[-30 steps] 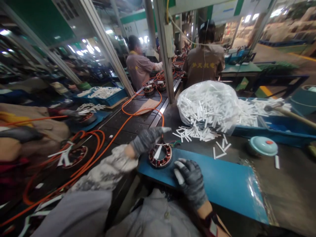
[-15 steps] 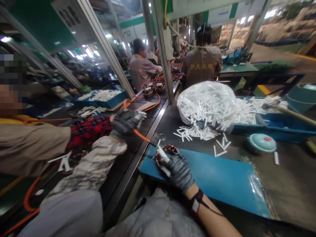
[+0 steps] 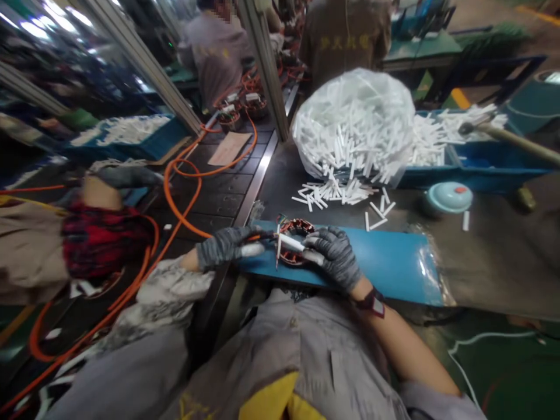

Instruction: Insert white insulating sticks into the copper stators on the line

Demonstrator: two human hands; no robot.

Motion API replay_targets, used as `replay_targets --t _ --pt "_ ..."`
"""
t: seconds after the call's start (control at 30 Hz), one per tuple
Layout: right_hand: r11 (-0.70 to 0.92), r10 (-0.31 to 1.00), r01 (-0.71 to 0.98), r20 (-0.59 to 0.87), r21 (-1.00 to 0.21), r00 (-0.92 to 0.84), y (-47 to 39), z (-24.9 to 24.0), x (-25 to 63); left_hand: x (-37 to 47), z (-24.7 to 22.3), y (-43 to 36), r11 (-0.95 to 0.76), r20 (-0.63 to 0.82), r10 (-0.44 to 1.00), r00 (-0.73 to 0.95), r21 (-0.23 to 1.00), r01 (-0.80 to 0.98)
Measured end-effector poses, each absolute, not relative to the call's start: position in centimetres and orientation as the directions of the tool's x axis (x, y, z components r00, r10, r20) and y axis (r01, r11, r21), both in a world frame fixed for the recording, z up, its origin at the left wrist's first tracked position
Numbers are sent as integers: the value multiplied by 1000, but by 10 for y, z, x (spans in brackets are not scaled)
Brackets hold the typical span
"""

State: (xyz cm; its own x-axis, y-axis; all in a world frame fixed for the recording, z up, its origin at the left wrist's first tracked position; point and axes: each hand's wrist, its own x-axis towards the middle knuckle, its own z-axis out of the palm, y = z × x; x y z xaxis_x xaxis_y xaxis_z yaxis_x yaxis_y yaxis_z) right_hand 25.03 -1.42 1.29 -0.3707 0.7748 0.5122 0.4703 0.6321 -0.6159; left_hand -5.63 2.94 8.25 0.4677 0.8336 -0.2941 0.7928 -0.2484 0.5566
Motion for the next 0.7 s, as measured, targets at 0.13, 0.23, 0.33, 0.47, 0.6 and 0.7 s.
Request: replay_targets --t 0.13,0.23,0.33,0.47,0.6,0.7 --pt "675 738 470 540 -569 -406 -18 6 260 -32 78 54 -36 -406 633 659 835 549" --pt "661 749 464 545 -590 -376 -21 1 265 -27 75 51 -155 -166 746 645 899 410" --pt "577 817 437 479 -690 -321 -21 -1 266 -25 78 35 -365 65 760 647 865 343" --pt "411 906 340 339 -846 -252 -18 1 267 -34 79 29 -434 70 723 687 820 373" --pt "369 921 305 302 -878 -244 -16 7 267 -37 92 48 -423 142 784 604 834 353" --pt "441 891 346 355 -828 -284 -16 10 267 -11 108 63 -512 216 655 724 832 216"
